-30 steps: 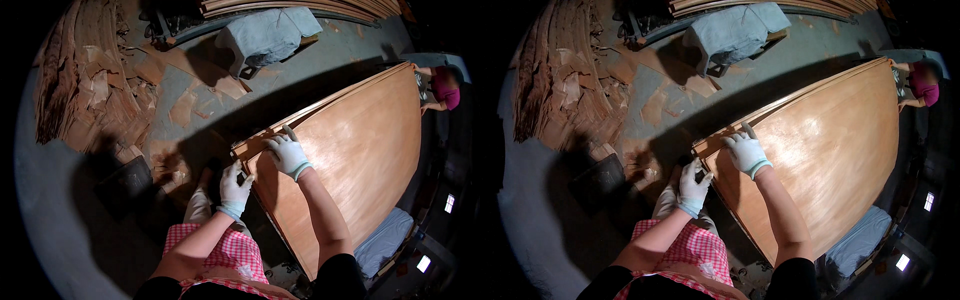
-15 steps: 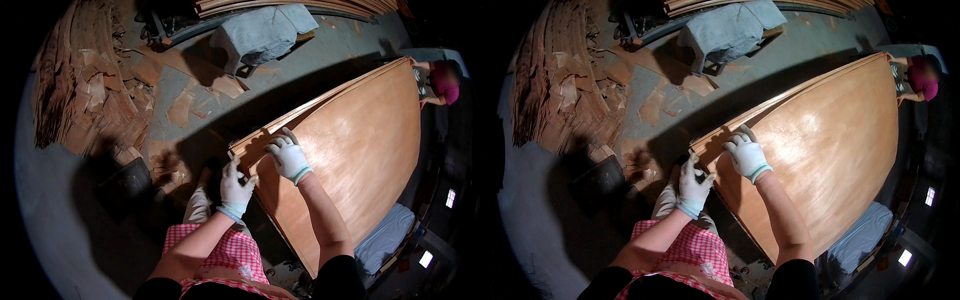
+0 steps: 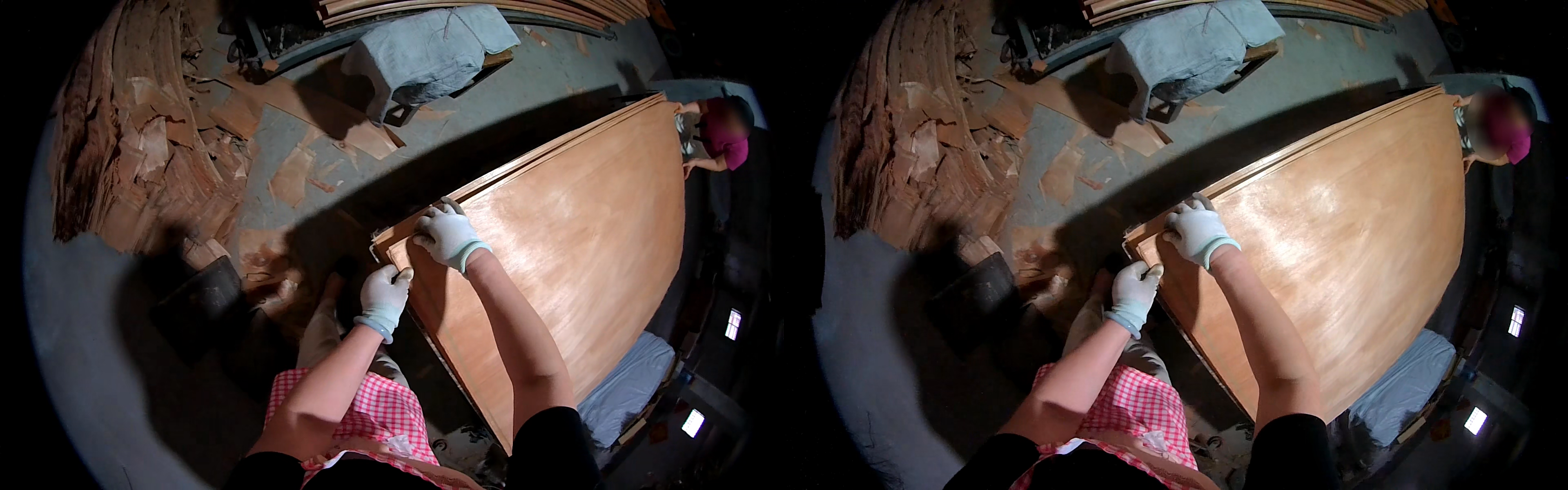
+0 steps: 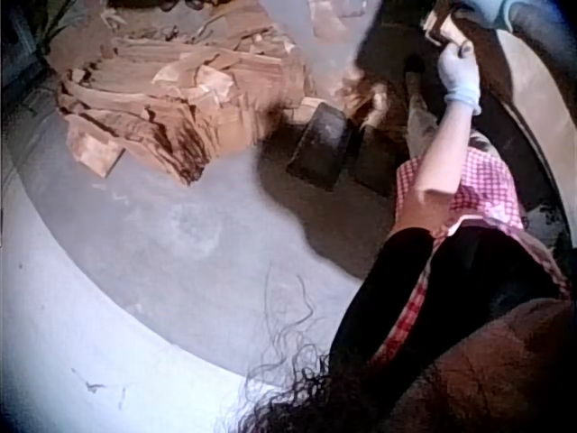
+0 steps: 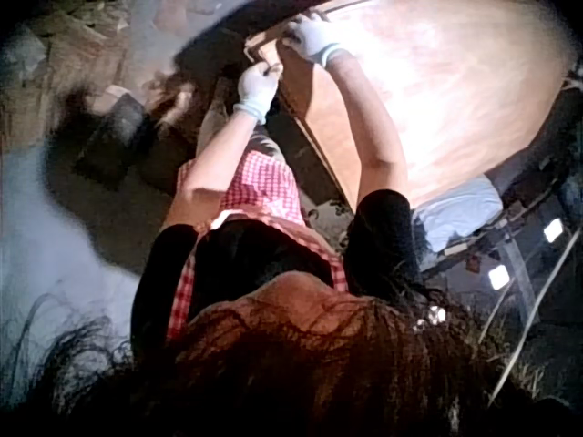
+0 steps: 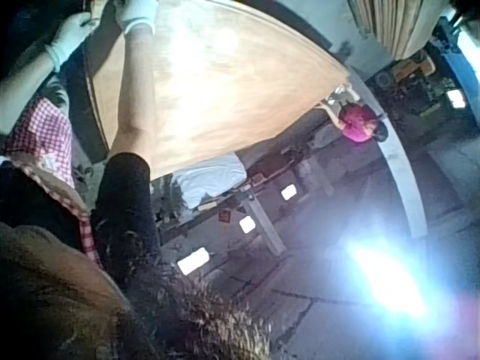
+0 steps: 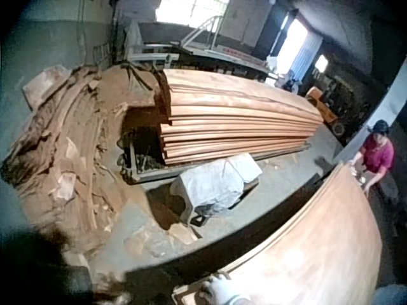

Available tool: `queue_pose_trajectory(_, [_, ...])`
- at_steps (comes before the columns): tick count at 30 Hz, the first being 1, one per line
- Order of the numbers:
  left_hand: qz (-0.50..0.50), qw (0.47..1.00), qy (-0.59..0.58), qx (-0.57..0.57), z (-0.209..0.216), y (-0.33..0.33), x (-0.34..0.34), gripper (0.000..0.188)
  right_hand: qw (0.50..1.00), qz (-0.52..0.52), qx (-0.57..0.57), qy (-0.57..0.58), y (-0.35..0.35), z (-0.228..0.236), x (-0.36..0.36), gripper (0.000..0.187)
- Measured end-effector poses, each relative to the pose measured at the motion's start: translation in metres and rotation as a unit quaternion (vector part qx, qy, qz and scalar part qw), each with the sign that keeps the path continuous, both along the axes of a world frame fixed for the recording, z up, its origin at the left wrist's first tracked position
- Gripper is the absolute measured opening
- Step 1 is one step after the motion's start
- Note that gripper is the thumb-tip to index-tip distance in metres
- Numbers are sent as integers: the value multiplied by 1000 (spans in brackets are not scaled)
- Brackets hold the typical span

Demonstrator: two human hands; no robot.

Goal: The person stacks large, curved wooden sheets on a workbench in a workshop. They lift each sheet from a pile and place it onto a growing stack, aligning the edges. Another person is visible in the background working on a separate sheet.

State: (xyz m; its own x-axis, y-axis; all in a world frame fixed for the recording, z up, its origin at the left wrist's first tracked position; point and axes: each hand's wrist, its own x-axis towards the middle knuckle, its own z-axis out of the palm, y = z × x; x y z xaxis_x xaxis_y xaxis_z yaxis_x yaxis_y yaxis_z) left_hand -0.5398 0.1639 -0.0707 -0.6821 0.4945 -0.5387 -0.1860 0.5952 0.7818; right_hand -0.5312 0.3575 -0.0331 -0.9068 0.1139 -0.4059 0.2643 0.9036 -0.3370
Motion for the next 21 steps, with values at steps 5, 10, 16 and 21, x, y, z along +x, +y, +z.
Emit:
queue_pose_trajectory(5, [-62,997,-34,-10,-5,-7,-6,26,999,3,-2,-41,-4,5,-2,26])
queue_pose_trajectory(10, [-47,998,-51,-5,-14,-12,2,20,998,24,26,-53,-9,5,-2,28])
queue_pose_trajectory(16, [81,996,37,18,20,-24,6,32,996,56,73,-7,-20,14,10,37])
queue_pose_trajectory(21, [38,991,121,41,22,-43,7,39,990,102,80,-51,-17,32,3,42])
